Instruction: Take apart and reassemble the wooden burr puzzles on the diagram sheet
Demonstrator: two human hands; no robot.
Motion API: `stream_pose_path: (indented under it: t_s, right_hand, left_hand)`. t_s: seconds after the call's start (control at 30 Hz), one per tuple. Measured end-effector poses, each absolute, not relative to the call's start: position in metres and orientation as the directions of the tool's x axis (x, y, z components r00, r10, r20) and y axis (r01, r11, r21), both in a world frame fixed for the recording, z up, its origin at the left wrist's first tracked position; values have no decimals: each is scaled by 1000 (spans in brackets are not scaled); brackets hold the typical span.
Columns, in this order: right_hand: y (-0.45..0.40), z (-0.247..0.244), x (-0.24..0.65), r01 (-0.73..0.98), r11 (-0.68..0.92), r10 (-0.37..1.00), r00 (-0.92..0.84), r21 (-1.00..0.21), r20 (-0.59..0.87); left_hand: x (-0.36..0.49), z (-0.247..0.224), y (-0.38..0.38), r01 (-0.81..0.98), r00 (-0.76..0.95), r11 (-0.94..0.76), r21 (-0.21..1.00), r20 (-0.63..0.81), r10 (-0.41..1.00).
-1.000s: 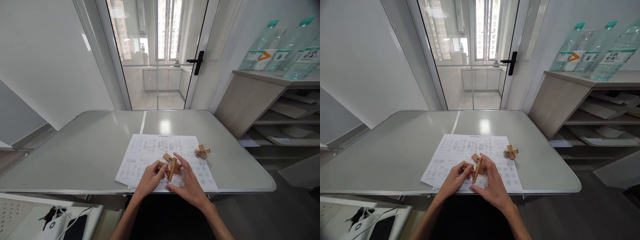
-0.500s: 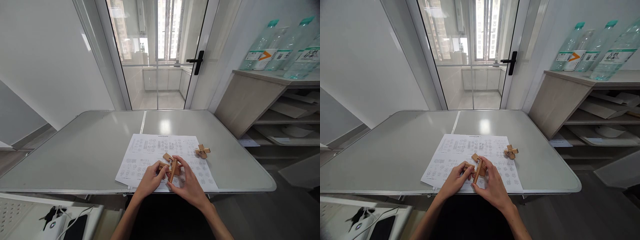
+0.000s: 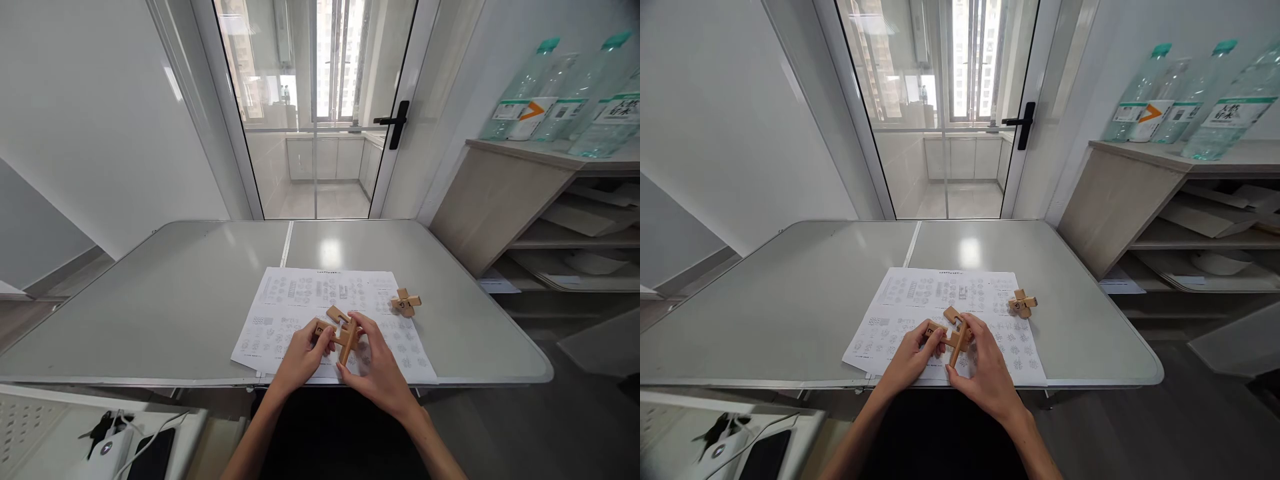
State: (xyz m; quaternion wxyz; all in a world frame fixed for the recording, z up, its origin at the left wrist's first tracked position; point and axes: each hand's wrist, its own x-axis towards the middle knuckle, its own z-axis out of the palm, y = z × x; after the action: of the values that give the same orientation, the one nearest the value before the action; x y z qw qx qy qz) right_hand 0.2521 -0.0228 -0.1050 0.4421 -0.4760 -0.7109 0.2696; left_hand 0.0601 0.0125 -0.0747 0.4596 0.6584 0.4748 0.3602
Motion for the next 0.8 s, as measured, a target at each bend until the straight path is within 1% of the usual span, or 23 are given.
stream_pose_path:
  t_s: [0.33, 0.8]
  right_hand:
    - [-21, -106, 251, 453, 424, 902, -134, -784, 410]
    - [-21, -107, 249, 469, 421, 902, -121, -776, 415]
  left_hand:
    - [59, -78, 13, 295, 265, -122, 948, 41, 963]
    - [59, -81, 15, 287, 268, -137, 948, 58, 962]
